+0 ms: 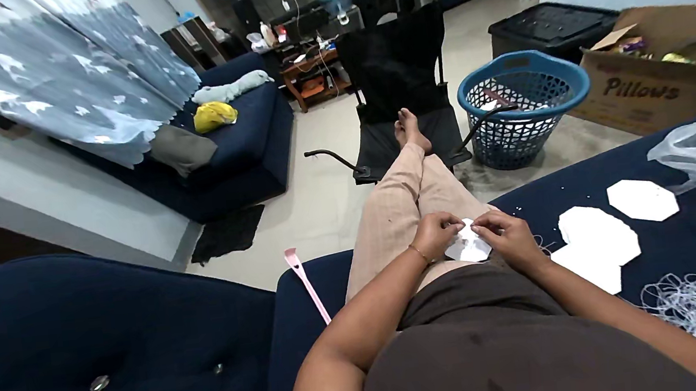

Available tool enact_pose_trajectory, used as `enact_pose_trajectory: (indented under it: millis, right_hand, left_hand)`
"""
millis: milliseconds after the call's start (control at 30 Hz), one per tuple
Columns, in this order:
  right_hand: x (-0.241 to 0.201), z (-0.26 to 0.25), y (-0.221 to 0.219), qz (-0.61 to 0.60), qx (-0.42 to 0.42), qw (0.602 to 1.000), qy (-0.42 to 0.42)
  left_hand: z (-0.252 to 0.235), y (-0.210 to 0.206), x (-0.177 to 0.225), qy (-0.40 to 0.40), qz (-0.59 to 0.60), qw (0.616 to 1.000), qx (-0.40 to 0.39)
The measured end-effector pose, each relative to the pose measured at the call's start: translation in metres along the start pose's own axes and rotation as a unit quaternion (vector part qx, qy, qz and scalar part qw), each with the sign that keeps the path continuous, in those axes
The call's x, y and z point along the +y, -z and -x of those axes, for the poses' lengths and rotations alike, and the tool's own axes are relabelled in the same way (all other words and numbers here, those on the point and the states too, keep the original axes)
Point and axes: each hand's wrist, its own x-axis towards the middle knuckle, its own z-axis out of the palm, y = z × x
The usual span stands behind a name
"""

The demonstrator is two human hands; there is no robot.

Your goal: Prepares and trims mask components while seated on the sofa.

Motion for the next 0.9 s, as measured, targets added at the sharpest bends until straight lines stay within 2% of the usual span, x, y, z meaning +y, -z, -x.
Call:
enact_pose_trajectory:
  millis: [200, 500, 667, 767, 900]
  right_hand:
    - [0.0018, -0.0002, -0.0014, 0.001, 0.006, 1.000, 0.003]
    - [0.0013, 0.0015, -0.0012, -0.008, 0.013, 1.000, 0.008]
    - [0.0015, 0.0023, -0.0016, -0.014, 0.014, 1.000, 0.008]
    - [-0.0013, 0.0025, -0.0002, -0.017, 0.011, 1.000, 0.007]
    - [-0.0048, 0.0026, 0.0003, -0.019, 0.011, 1.000, 0.007]
  left_hand:
    - [-0.0008, -0.0041, -0.0059, -0.013, 0.088, 0.996, 0.010]
    - [-0.0004, -0.0037, -0.0043, 0.018, 0.092, 0.995, 0.012]
    - [0.0000, -0.0028, -0.0071, -0.005, 0.063, 0.998, 0.019]
    - [-0.0007, -0.0040, -0.0097, -0.020, 0.092, 0.995, 0.017]
    - [0.0003, -0.0035, -0.0085, -0.002, 0.146, 0.989, 0.012]
